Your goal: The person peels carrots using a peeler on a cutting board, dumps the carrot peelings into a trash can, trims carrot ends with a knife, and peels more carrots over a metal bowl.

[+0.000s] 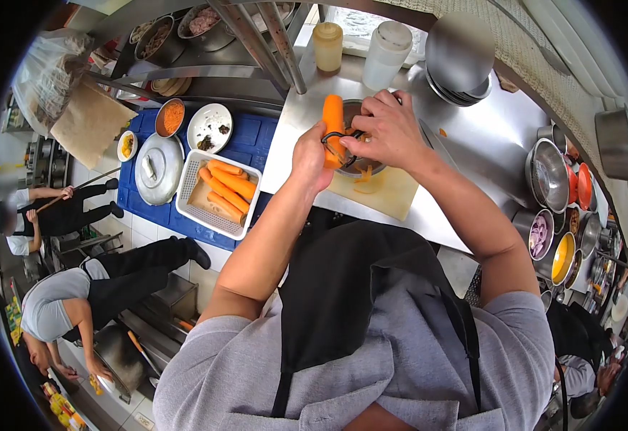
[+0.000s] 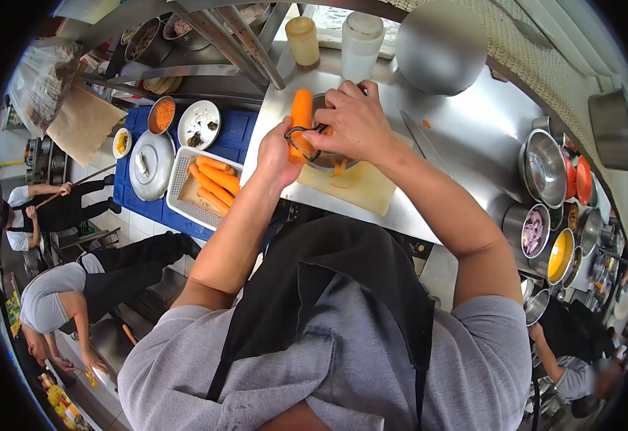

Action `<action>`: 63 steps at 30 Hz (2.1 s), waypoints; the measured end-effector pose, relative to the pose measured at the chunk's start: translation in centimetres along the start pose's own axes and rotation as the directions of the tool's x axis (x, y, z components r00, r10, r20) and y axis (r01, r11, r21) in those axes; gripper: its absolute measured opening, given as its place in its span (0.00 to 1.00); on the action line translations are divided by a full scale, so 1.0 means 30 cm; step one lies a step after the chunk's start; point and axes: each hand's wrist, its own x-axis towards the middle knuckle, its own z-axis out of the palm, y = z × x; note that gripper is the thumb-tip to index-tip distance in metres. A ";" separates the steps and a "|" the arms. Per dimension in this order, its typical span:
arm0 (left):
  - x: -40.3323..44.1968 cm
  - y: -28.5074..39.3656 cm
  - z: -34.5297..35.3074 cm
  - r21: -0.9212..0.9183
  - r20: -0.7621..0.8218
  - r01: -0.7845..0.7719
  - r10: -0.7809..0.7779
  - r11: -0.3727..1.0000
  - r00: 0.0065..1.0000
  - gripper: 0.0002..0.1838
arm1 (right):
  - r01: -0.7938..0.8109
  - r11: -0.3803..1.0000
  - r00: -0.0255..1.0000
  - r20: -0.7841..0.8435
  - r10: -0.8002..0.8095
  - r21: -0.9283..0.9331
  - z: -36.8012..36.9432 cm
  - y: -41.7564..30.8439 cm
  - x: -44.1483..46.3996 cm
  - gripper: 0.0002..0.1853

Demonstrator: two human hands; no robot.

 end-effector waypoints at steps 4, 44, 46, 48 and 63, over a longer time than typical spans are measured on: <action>-0.050 0.032 -0.040 0.190 0.056 0.159 -0.172 0.969 0.984 0.21 | -0.024 0.996 0.999 -0.029 0.022 -0.081 0.063 0.160 0.047 0.20; -0.001 0.032 -0.040 0.166 0.010 0.073 -0.076 0.983 0.997 0.21 | -0.271 0.943 0.960 -0.128 0.250 -0.191 0.062 0.216 -0.016 0.21; 0.025 0.019 -0.041 0.127 0.021 0.039 -0.042 0.991 0.999 0.21 | -0.235 0.963 0.966 -0.137 0.218 -0.127 0.035 0.119 -0.042 0.20; 0.050 0.003 -0.018 0.011 -0.045 -0.020 0.021 1.000 0.999 0.20 | -0.188 0.981 0.978 -0.099 0.182 -0.056 0.001 0.036 -0.053 0.20; -0.017 0.030 -0.020 0.183 0.100 0.135 -0.155 0.974 0.983 0.22 | 0.027 0.999 0.998 -0.060 -0.029 -0.021 0.044 0.080 0.000 0.21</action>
